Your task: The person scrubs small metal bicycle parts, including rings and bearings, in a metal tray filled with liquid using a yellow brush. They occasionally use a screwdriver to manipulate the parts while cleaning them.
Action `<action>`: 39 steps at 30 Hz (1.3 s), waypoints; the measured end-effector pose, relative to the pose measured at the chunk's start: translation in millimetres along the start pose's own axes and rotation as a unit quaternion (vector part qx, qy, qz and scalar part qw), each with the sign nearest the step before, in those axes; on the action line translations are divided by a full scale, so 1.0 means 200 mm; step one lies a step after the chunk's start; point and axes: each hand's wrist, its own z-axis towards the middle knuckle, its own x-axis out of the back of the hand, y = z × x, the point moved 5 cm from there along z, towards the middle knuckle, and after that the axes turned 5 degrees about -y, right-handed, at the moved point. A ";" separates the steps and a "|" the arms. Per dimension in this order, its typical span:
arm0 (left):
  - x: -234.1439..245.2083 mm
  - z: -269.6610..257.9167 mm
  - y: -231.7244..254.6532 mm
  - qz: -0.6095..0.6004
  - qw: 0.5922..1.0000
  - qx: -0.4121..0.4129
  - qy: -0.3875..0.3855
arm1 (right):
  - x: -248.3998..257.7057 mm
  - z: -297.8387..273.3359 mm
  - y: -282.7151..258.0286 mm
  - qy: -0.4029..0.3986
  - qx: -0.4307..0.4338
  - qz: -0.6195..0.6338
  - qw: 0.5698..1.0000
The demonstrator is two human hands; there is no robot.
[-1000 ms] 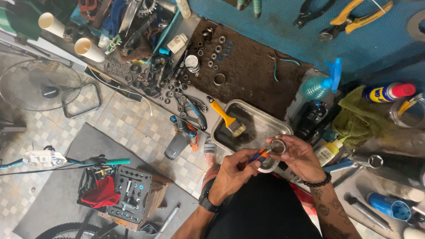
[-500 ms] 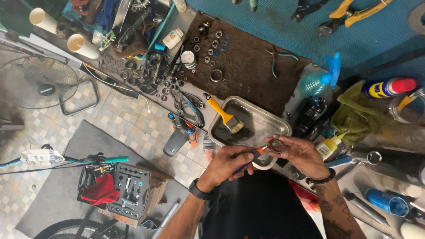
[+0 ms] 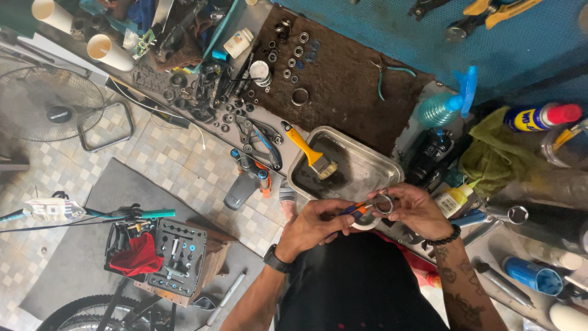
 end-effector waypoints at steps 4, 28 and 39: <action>0.01 0.00 0.01 0.033 0.999 -0.002 -0.008 | -0.01 0.01 -0.01 -0.001 0.004 -0.010 1.000; -0.06 -0.01 0.07 0.175 0.967 -0.127 0.132 | -0.14 -0.01 -0.03 0.144 0.113 -0.096 0.978; -0.05 0.01 0.04 0.092 0.983 -0.122 0.103 | -0.14 -0.01 -0.04 0.140 0.085 -0.140 0.977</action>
